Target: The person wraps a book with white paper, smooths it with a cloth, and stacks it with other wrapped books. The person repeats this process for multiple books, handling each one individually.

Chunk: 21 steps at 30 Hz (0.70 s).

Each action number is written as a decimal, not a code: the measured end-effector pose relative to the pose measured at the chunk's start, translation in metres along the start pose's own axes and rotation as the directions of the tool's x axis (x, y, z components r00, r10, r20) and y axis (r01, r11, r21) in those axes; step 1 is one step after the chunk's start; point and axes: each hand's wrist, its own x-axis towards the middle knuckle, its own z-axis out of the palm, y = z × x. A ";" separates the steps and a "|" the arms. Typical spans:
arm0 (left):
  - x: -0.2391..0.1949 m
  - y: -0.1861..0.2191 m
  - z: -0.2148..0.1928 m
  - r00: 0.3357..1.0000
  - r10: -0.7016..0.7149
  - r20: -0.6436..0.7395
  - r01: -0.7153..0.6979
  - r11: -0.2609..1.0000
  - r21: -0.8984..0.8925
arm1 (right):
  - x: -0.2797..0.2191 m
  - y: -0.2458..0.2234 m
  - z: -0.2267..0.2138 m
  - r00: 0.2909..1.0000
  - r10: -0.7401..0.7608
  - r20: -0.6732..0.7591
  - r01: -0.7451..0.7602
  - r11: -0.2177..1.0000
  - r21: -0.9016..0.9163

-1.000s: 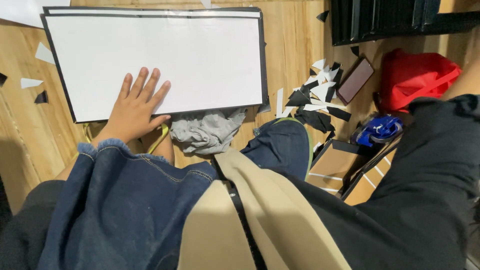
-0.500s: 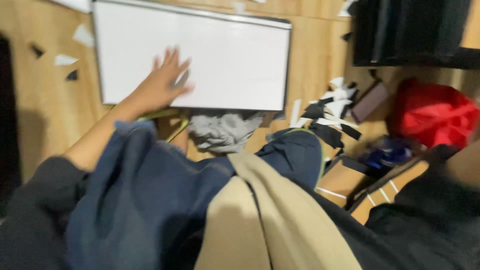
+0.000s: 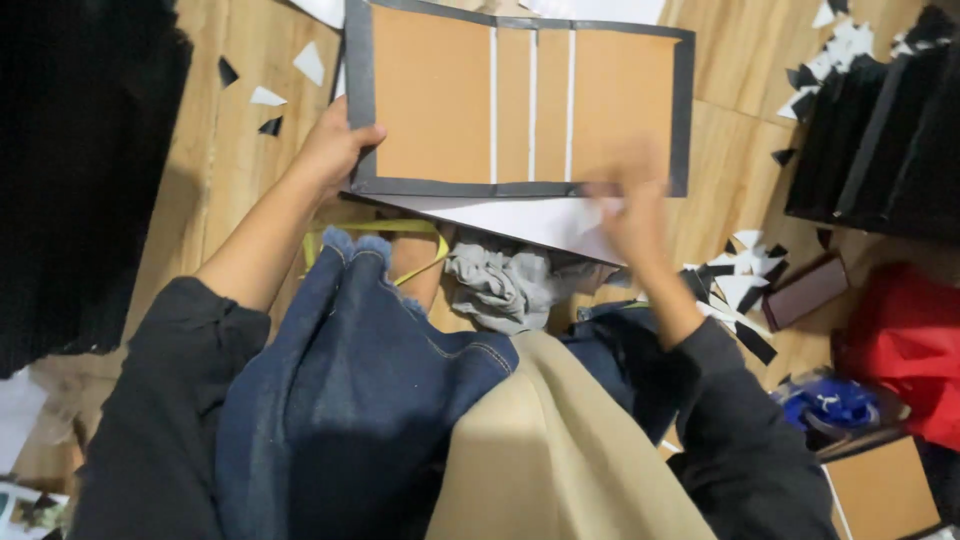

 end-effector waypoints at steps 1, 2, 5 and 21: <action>0.006 -0.007 -0.004 0.994 0.096 0.048 -0.098 0.994 0.046 | 0.000 0.031 0.000 0.979 0.144 -0.141 -0.154 0.986 -0.061; 0.000 -0.001 -0.007 0.995 0.087 0.049 -0.089 0.995 0.046 | -0.006 0.058 -0.001 0.979 0.151 -0.135 -0.160 0.985 -0.060; -0.009 0.026 -0.017 0.995 -0.062 0.081 0.060 0.998 0.019 | -0.015 0.115 -0.005 0.815 0.532 -0.229 -0.572 0.801 -0.175; -0.006 -0.047 -0.034 0.947 0.242 -0.211 -0.143 0.907 0.397 | -0.045 -0.033 0.045 0.946 0.029 0.323 0.101 0.920 -0.379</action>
